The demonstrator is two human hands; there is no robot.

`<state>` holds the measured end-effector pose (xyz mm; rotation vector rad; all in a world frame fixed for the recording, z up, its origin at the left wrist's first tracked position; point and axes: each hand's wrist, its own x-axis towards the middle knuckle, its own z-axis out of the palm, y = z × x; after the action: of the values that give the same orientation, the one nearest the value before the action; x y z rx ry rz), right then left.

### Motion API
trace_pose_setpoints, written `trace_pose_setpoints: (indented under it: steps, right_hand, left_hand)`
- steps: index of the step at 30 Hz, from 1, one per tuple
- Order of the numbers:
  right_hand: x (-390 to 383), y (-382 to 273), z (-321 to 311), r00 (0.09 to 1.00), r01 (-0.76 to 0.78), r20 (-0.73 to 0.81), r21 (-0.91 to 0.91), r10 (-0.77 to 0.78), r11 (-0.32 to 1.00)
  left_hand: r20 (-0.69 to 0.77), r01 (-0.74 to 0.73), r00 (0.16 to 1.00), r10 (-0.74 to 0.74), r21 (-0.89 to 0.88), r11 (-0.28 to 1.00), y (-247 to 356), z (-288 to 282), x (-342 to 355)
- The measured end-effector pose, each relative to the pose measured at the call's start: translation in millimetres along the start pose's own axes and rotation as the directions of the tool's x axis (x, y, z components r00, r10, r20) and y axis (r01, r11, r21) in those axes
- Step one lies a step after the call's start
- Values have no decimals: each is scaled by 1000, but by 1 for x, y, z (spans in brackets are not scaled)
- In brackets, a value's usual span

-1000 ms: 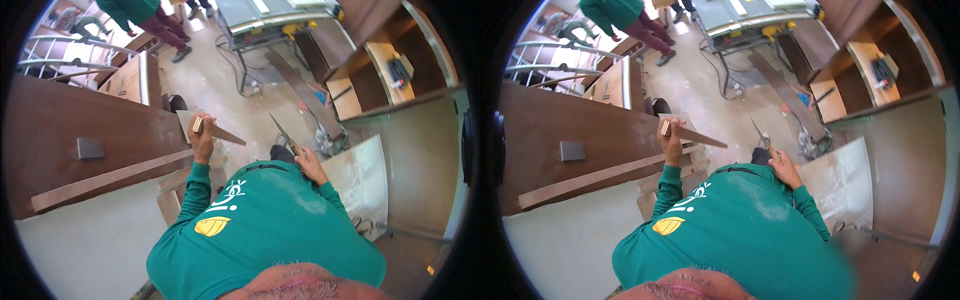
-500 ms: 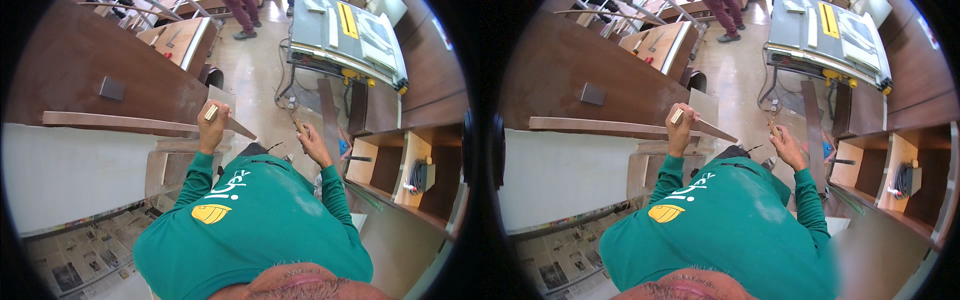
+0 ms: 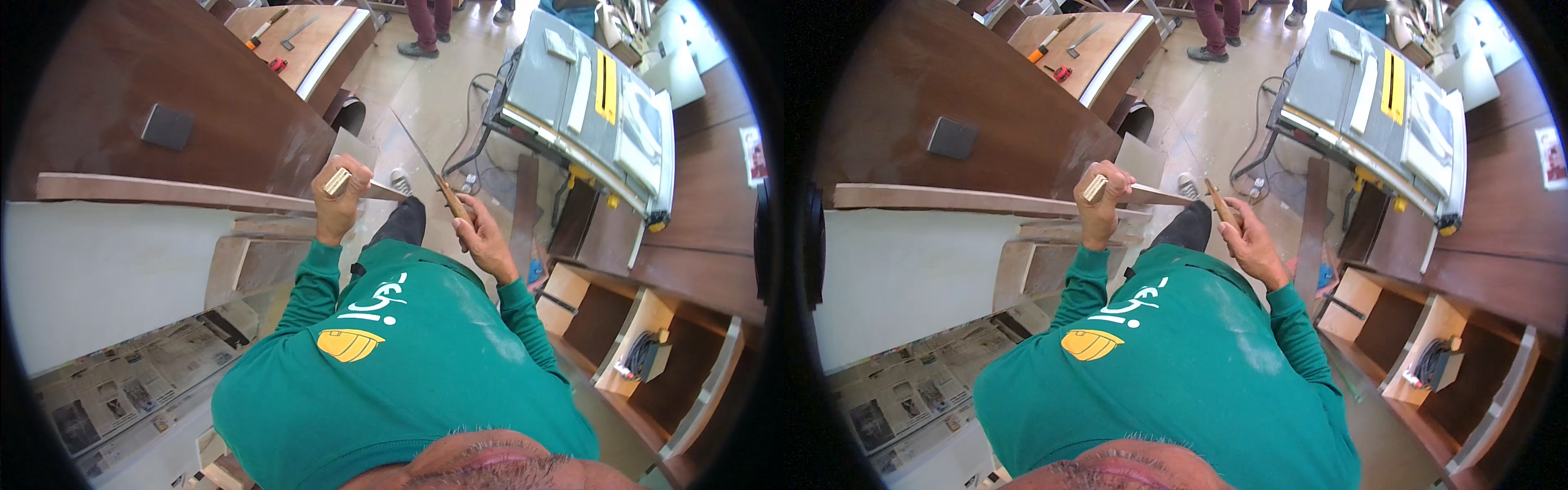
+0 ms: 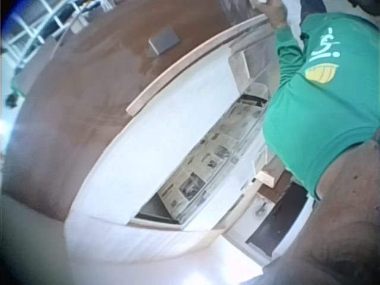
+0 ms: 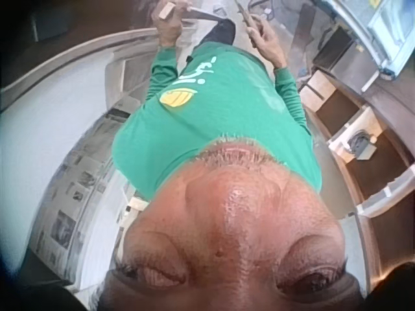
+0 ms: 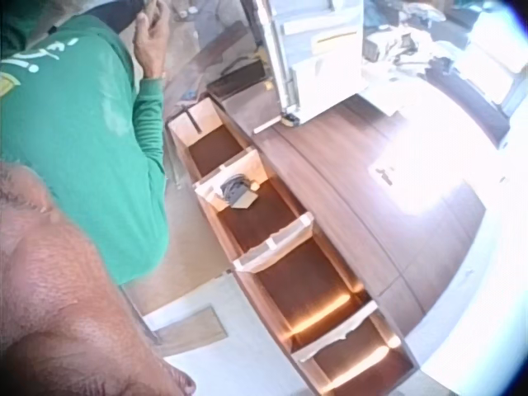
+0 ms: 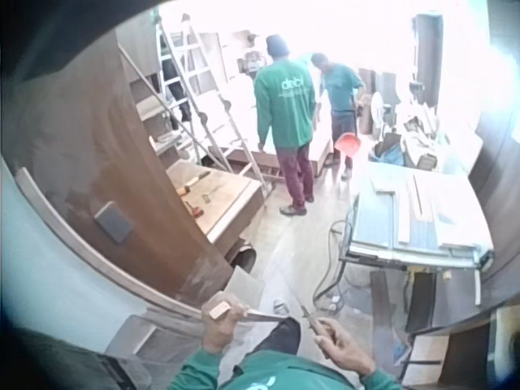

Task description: The person uses a hand saw to cut a long, thin strip of wood on a workbench. They then pick up a small block of wood and a metal square, placing them on the workbench. The person continues to cut another strip of wood and then places the cut pieces on the workbench.

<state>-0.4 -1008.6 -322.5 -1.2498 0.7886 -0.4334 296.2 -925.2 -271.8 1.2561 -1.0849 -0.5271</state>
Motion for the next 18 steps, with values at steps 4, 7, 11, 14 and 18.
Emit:
trace_pose_setpoints:
  steps: [4, 7, 11, 14, 18]
  right_hand:
    - [65, -59, 0, 993, 85, 92, -176, -70, 981]
    - [121, -95, 4, 982, 173, 132, -383, -131, 907]
    - [199, -137, 17, 979, 171, 186, -503, -88, 847]
    - [258, -135, 25, 933, 353, 258, -507, -252, 787]
    - [318, -153, 51, 934, 329, 317, -577, -166, 748]
  left_hand:
    - [-37, 67, 997, -67, 13, 998, -49, -12, 48]
    - [-64, 135, 989, -137, -31, 990, -79, -23, 85]
    - [-50, 104, 993, -110, -99, 990, -97, -41, 136]
    - [-24, 132, 990, -136, -108, 985, -104, -60, 162]
    - [-17, 106, 994, -108, -86, 991, -102, -87, 183]
